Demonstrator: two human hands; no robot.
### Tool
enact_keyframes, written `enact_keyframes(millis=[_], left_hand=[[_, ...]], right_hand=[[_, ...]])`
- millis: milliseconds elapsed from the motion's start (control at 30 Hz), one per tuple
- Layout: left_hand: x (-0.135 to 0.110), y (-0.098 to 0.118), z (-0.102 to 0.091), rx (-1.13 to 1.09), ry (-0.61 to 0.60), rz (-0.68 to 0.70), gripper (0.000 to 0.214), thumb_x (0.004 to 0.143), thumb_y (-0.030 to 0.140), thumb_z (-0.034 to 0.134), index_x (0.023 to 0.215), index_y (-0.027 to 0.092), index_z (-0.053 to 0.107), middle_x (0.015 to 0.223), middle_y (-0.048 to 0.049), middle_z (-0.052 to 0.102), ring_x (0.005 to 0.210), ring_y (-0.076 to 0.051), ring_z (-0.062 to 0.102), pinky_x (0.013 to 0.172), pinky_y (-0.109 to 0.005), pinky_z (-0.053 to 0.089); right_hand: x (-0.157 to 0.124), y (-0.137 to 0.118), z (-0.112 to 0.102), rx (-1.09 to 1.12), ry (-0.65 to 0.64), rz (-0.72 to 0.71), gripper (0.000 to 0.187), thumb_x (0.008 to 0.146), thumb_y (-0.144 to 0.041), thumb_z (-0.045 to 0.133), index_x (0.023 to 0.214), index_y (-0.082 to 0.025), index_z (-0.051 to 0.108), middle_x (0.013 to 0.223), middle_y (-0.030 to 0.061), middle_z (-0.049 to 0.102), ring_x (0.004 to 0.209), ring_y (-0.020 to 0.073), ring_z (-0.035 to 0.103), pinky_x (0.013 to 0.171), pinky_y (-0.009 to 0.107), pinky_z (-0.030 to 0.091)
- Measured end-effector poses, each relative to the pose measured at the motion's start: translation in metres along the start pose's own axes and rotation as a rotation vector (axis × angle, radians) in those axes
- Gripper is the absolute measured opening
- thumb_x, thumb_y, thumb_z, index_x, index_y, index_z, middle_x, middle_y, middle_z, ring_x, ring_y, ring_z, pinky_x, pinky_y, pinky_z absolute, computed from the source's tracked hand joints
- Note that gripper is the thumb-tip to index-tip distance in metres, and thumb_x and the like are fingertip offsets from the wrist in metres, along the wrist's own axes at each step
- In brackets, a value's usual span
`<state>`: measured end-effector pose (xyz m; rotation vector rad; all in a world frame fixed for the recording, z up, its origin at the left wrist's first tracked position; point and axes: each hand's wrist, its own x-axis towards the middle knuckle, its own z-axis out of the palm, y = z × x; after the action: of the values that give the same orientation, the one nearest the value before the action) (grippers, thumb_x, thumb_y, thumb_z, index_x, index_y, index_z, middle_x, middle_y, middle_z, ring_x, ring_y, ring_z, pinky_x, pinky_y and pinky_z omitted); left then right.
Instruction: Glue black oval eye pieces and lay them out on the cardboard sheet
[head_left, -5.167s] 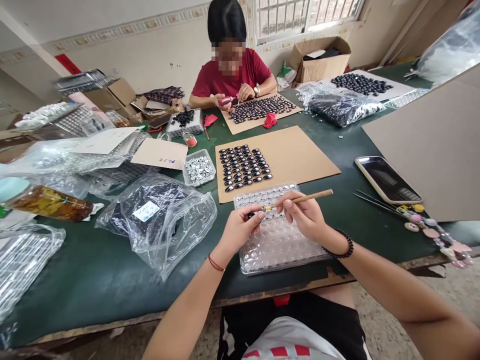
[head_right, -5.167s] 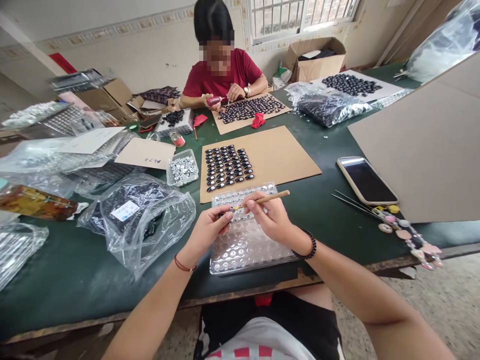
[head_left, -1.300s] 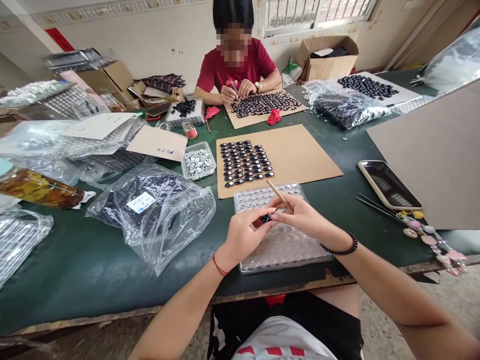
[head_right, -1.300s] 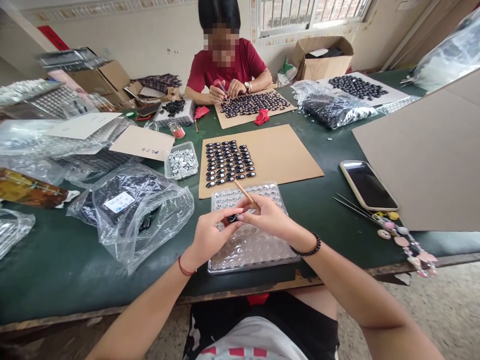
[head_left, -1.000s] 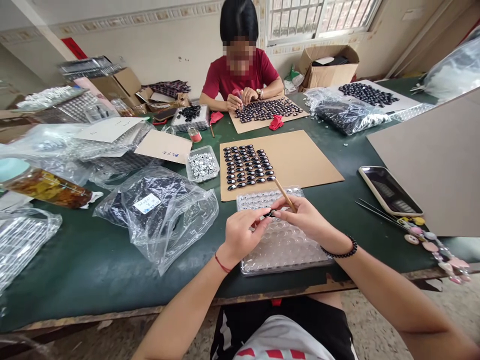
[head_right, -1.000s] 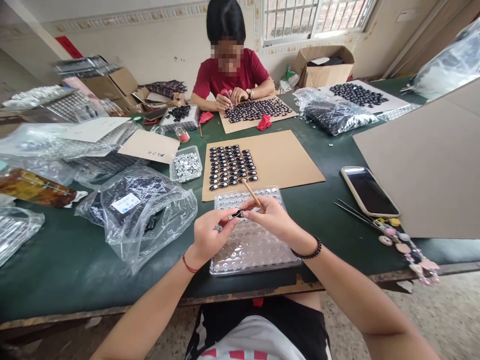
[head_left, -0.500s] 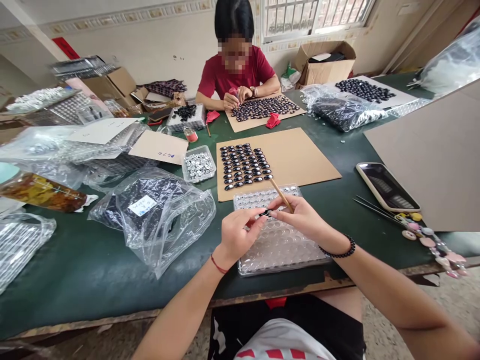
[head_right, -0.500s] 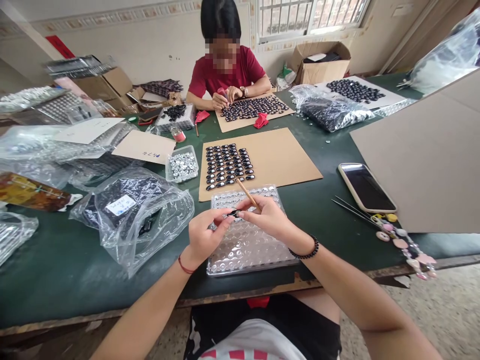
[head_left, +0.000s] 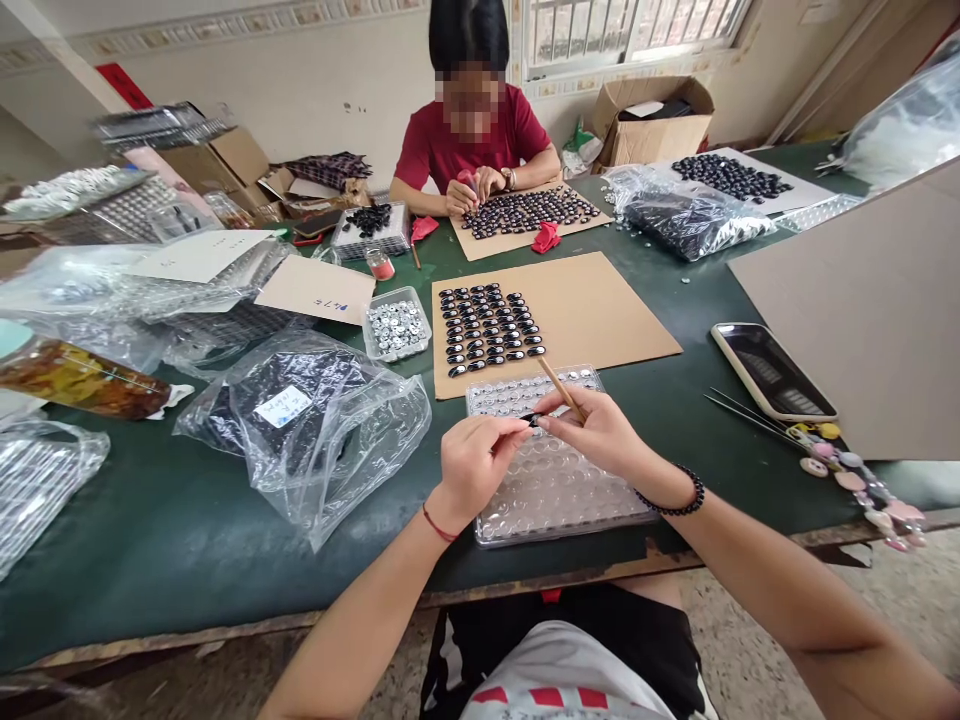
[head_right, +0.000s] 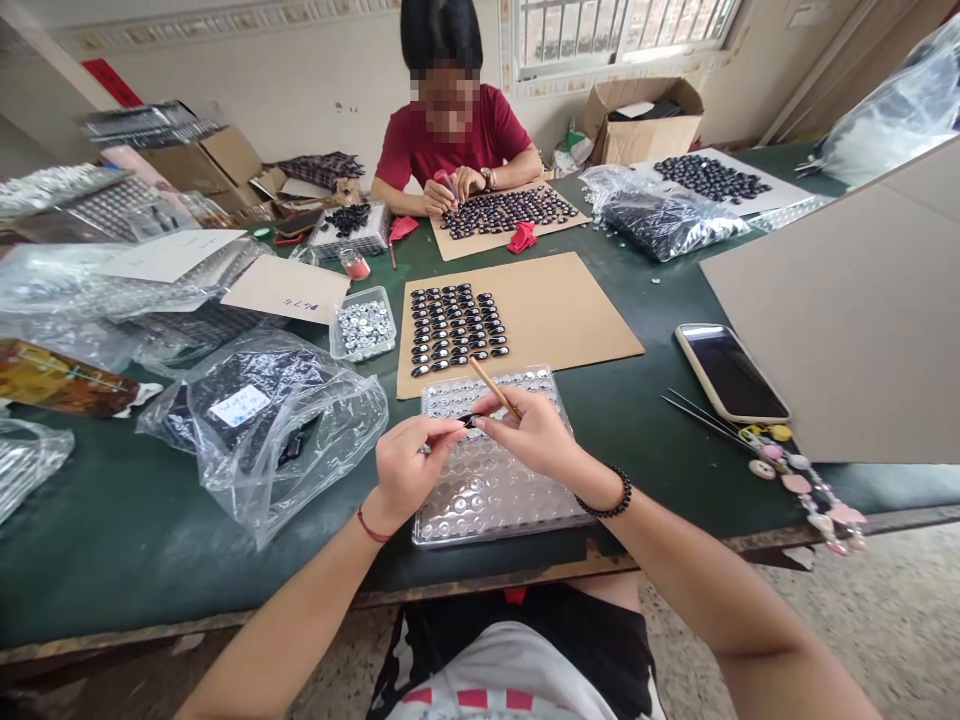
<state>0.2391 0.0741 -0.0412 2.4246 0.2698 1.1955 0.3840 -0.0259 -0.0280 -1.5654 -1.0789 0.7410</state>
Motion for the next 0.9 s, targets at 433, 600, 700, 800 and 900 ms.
enact_keyframes(millis=[433, 600, 700, 800, 900], left_hand=[[-0.002, 0.011, 0.0, -0.048, -0.259, -0.412, 0.014, 0.09, 0.029, 0.04, 0.082, 0.019, 0.044, 0.064, 0.003, 0.053, 0.053, -0.011, 0.049, 0.052, -0.022, 0.033], [-0.002, 0.011, 0.002, -0.145, -0.309, -0.499, 0.016, 0.09, 0.031, 0.037, 0.081, 0.019, 0.042, 0.061, 0.0035, 0.049, 0.05, -0.011, 0.046, 0.051, -0.023, 0.033], [0.002, 0.007, 0.003, -0.213, -0.322, -0.568, 0.016, 0.089, 0.032, 0.039, 0.081, 0.019, 0.043, 0.057, 0.004, 0.047, 0.049, -0.01, 0.045, 0.049, -0.023, 0.035], [0.015, 0.012, -0.01, -0.402, -0.312, -0.639, 0.016, 0.088, 0.032, 0.043, 0.079, 0.019, 0.046, 0.057, 0.0034, 0.048, 0.049, -0.01, 0.047, 0.048, -0.022, 0.04], [0.028, 0.035, -0.047, -0.546, -0.15, -0.508, 0.009, 0.085, 0.027, 0.049, 0.084, 0.019, 0.052, 0.065, 0.001, 0.053, 0.052, -0.009, 0.051, 0.048, -0.021, 0.044]], right_hand=[[-0.005, 0.004, 0.003, -0.088, 0.08, -0.095, 0.017, 0.076, -0.031, 0.059, 0.083, -0.016, 0.06, 0.05, -0.0057, 0.037, 0.042, 0.0052, 0.027, 0.041, 0.021, 0.023], [-0.006, 0.003, 0.003, -0.058, 0.09, -0.096, 0.015, 0.076, -0.029, 0.059, 0.082, -0.016, 0.06, 0.048, -0.0066, 0.035, 0.041, 0.0049, 0.026, 0.039, 0.02, 0.021], [-0.004, 0.003, 0.001, 0.015, 0.088, -0.053, 0.017, 0.075, -0.031, 0.06, 0.082, -0.016, 0.06, 0.053, -0.0042, 0.043, 0.041, 0.0047, 0.029, 0.039, 0.02, 0.022], [-0.002, 0.004, -0.003, 0.097, 0.115, -0.001, 0.019, 0.073, -0.033, 0.063, 0.082, -0.016, 0.059, 0.059, -0.0028, 0.048, 0.043, 0.0042, 0.031, 0.04, 0.02, 0.023], [0.0, 0.008, -0.005, 0.17, 0.153, 0.031, 0.02, 0.072, -0.034, 0.065, 0.082, -0.018, 0.06, 0.061, -0.0034, 0.047, 0.044, 0.0039, 0.031, 0.041, 0.019, 0.024]])
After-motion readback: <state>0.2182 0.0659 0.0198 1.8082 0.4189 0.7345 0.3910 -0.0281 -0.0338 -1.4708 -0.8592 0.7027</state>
